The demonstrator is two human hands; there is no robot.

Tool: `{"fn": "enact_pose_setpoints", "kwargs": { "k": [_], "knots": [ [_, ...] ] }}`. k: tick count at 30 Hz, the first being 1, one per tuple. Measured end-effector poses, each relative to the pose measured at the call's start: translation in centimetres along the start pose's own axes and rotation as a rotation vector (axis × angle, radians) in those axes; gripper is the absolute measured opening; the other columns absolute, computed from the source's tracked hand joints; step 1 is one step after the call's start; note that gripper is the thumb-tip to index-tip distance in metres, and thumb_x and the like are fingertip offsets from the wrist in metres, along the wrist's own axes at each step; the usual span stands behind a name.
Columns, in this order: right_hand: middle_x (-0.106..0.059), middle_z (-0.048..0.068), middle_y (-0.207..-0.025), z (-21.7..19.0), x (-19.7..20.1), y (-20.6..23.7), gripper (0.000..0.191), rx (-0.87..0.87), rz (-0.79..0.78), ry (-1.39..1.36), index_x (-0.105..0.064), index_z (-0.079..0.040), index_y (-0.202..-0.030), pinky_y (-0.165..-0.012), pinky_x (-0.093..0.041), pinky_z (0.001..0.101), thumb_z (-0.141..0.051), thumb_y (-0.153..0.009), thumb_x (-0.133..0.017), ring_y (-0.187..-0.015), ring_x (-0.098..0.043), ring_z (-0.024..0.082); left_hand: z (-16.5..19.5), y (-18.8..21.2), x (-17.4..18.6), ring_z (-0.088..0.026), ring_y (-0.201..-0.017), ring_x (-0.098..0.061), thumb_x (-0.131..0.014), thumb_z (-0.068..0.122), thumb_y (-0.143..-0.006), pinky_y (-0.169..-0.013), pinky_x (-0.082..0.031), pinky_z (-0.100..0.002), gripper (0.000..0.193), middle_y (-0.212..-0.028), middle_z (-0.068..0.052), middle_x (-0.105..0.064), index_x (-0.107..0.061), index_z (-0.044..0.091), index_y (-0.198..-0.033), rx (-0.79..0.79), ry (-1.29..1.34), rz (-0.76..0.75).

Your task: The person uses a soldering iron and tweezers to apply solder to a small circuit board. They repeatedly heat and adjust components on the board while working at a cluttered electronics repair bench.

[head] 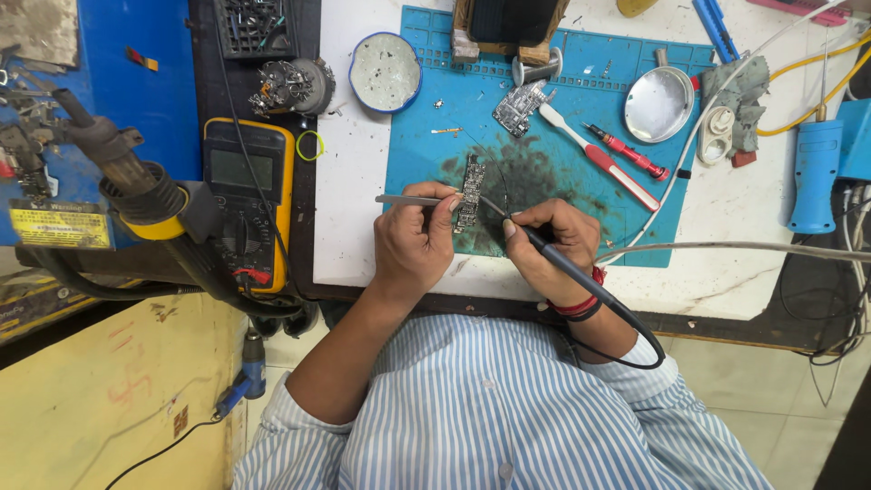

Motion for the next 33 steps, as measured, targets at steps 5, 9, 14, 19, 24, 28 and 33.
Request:
{"fn": "enact_pose_setpoints", "kwargs": {
  "k": [5, 9, 14, 19, 24, 28, 33],
  "knots": [
    [-0.066, 0.004, -0.075, -0.04, -0.04, 0.02, 0.011, 0.011, -0.003, 0.008, -0.066, -0.001, -0.092, -0.059, -0.043, 0.0220, 0.002, -0.088, -0.076, -0.064, -0.058, 0.006, 0.15, -0.04, 0.04, -0.015, -0.070, -0.074, -0.068, 0.009, -0.104, -0.062, -0.057, -0.028, 0.008, -0.090, -0.009, -0.074, -0.064, 0.002, -0.106, -0.021, -0.005, 0.004],
    [-0.066, 0.003, -0.075, 0.13, -0.04, 0.04, 0.011, -0.007, 0.017, -0.007, -0.067, -0.001, -0.093, -0.060, -0.044, 0.0216, 0.002, -0.089, -0.076, -0.065, -0.058, 0.005, 0.00, -0.10, -0.05, -0.015, -0.069, -0.074, -0.068, 0.008, -0.103, -0.061, -0.057, -0.028, 0.008, -0.089, -0.008, -0.074, -0.064, 0.002, -0.105, -0.007, 0.003, 0.002],
    [-0.065, 0.003, -0.076, 0.08, -0.01, -0.01, 0.011, 0.009, 0.001, -0.002, -0.066, 0.000, -0.093, -0.059, -0.043, 0.0214, 0.002, -0.089, -0.076, -0.064, -0.057, 0.005, 0.04, -0.10, -0.09, -0.015, -0.069, -0.074, -0.067, 0.008, -0.104, -0.060, -0.056, -0.027, 0.008, -0.089, -0.008, -0.074, -0.063, 0.001, -0.106, -0.021, 0.003, 0.003],
    [-0.065, 0.003, -0.076, 0.22, -0.03, 0.01, 0.010, -0.015, 0.018, -0.018, -0.067, 0.000, -0.094, -0.060, -0.043, 0.0213, 0.003, -0.090, -0.075, -0.065, -0.057, 0.005, -0.02, -0.10, -0.13, -0.014, -0.069, -0.074, -0.067, 0.008, -0.104, -0.060, -0.056, -0.027, 0.008, -0.088, -0.008, -0.074, -0.064, 0.002, -0.106, -0.008, 0.014, -0.003],
    [-0.065, 0.002, -0.075, 0.03, -0.07, 0.03, 0.010, 0.001, 0.022, 0.002, -0.067, 0.000, -0.094, -0.059, -0.043, 0.0214, 0.002, -0.089, -0.076, -0.065, -0.057, 0.005, 0.07, -0.08, -0.06, -0.014, -0.068, -0.073, -0.068, 0.008, -0.103, -0.060, -0.056, -0.027, 0.008, -0.089, -0.008, -0.074, -0.064, 0.001, -0.105, -0.017, -0.005, 0.005],
    [-0.065, 0.003, -0.075, 0.00, -0.04, -0.02, 0.011, -0.009, 0.022, 0.003, -0.067, 0.000, -0.094, -0.060, -0.043, 0.0215, 0.002, -0.090, -0.076, -0.065, -0.057, 0.005, 0.01, -0.06, -0.09, -0.014, -0.069, -0.074, -0.068, 0.008, -0.103, -0.060, -0.056, -0.027, 0.008, -0.089, -0.008, -0.074, -0.064, 0.001, -0.105, -0.010, 0.006, 0.003],
    [-0.066, 0.003, -0.076, -0.13, -0.06, -0.10, 0.010, -0.004, 0.018, 0.002, -0.068, 0.000, -0.094, -0.059, -0.044, 0.0217, 0.002, -0.089, -0.076, -0.065, -0.059, 0.005, 0.06, -0.04, -0.07, -0.014, -0.070, -0.074, -0.068, 0.009, -0.103, -0.061, -0.057, -0.027, 0.009, -0.090, -0.009, -0.074, -0.063, 0.002, -0.105, -0.024, -0.003, 0.008]
  ]
}}
Point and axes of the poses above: each hand's wrist, its own y-axis away from the middle knuckle, its own x-axis out of the back of the hand, z = x × y, the point moved 6 cm from there along -y, towards the middle knuckle
